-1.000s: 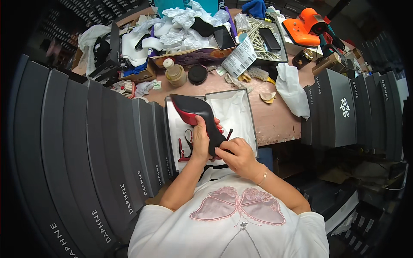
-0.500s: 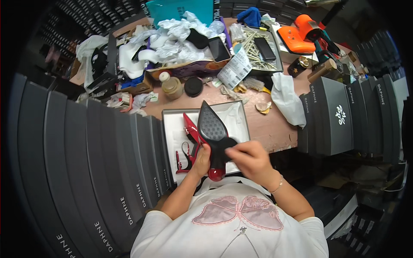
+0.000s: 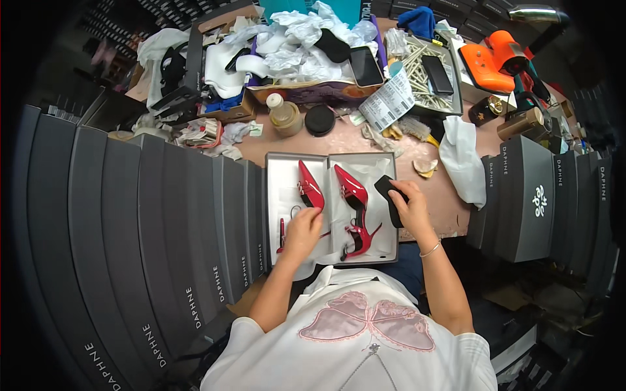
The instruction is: Inspecting high-heeled shoes, cleaning their soles, wrapping them in tissue, and packing them into boxes at a workstation.
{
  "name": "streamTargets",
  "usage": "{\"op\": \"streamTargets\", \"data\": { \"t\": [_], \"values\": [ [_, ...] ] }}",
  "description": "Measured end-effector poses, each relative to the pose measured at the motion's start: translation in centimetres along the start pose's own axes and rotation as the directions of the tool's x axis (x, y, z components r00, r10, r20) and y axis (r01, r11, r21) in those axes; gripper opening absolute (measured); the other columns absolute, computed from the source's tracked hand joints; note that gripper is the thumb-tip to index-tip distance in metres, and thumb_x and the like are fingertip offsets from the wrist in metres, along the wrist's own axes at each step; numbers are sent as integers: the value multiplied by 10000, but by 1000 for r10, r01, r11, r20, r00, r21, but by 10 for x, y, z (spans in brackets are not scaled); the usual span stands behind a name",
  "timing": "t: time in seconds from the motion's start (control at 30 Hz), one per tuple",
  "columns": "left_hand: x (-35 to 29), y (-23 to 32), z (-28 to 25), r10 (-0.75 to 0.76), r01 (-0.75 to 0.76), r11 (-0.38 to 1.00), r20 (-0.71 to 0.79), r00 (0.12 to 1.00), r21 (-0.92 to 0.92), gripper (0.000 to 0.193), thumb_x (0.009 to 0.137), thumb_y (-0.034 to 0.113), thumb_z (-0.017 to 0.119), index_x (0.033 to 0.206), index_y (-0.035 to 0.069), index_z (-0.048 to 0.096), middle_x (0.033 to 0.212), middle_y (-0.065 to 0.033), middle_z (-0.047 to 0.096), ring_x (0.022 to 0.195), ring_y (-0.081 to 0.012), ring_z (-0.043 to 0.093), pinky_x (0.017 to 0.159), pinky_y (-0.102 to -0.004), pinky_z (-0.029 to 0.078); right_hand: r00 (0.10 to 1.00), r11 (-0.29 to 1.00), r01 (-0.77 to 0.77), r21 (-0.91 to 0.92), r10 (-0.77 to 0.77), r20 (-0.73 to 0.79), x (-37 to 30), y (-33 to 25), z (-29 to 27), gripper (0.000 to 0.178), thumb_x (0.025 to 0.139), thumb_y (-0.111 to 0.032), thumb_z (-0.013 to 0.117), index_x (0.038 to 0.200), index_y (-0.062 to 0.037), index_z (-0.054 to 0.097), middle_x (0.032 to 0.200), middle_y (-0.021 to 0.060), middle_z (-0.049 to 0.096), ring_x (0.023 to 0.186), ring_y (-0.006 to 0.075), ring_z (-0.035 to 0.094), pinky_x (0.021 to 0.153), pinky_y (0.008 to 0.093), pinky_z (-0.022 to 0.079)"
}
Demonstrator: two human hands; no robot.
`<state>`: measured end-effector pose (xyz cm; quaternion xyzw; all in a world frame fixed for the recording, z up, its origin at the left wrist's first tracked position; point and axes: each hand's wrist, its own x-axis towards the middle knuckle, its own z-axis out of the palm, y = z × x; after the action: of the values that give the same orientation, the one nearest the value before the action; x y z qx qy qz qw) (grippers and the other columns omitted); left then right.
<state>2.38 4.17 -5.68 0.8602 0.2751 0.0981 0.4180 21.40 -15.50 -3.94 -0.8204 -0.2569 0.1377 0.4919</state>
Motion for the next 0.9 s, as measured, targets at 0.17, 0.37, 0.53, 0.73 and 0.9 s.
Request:
{"op": "streamTargets", "data": {
  "t": [0.17,0.37,0.53,0.73,0.9],
  "values": [
    [24,-28,-1,-253,87,893,334,908,441,320,879,281,592,984,-21,568,898,-244,639,808,-423,612,708,-458,469,987,995,37,93,-51,152,-10,-24,16,237,854,-91,642,1065,16,649,965,151,623,886,271,606,796,318,469],
    [16,-33,-25,-366,450,857,318,874,-251,403,962,406,490,990,6,530,853,-152,634,755,-243,643,690,-353,497,946,972,-71,224,-6,324,-30,-58,11,257,856,-100,642,1090,4,646,972,133,621,897,230,605,800,298,467],
    [8,22,-40,-301,340,401,228,926,-850,533,969,536,381,925,33,553,775,-53,576,705,-128,590,647,-271,512,838,855,514,68,-517,175,-48,-139,42,342,773,-89,674,1110,-43,635,995,103,602,811,250,588,720,324,469],
    [-3,31,-49,52,74,434,107,993,-898,605,982,543,291,1026,-9,535,906,-74,562,722,-139,569,806,-364,520,712,741,665,-87,-596,372,-82,-71,38,428,661,-26,665,1088,-65,646,978,75,589,758,262,546,678,351,451],
    [-16,30,-39,137,198,387,269,953,-900,700,969,595,208,1145,1,534,971,-85,600,820,-150,602,834,-353,510,807,802,591,-91,-584,86,-66,-114,7,403,664,15,673,1059,-67,663,938,55,598,827,241,575,708,345,468]
  ]
}}
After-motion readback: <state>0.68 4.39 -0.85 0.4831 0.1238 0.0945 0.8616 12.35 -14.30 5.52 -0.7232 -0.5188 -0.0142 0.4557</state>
